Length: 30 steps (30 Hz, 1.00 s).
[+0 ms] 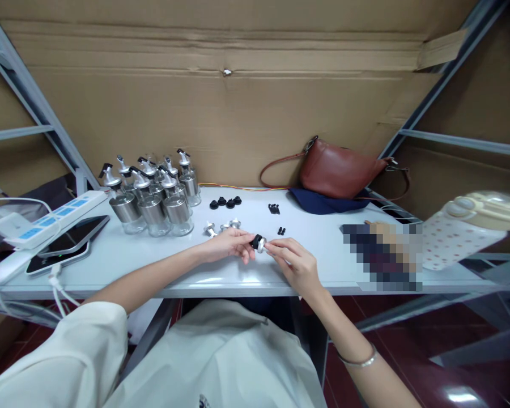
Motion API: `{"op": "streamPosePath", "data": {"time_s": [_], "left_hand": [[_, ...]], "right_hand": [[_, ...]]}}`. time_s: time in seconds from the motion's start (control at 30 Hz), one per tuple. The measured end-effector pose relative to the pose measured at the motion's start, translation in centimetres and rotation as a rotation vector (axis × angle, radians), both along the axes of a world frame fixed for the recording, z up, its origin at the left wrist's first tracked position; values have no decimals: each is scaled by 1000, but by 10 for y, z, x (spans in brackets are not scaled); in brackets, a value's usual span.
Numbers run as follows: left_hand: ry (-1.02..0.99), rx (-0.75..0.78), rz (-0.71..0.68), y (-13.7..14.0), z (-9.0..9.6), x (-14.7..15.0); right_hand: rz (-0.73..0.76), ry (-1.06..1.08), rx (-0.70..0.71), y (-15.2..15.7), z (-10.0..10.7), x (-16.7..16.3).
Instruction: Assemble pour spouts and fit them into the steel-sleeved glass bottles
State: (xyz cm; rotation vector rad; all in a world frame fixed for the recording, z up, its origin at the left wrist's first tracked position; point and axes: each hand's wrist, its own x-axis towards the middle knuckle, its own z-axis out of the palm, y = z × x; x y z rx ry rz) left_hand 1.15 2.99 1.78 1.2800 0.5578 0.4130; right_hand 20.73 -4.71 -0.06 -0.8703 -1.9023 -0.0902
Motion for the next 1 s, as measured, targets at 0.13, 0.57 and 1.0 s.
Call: {"op": "streamPosePath", "data": {"time_s": [0.13,0.57,1.0], "left_hand": [[77,14,-2,-1,0,1],[28,221,90,-3,9,-1],[36,843,173,-12,4,2]], "right_hand": [[7,-108,94,-1,-3,-2],[-21,-131,94,-1,-5,-3],[-86,140,-380,-4,4,-3]]}}
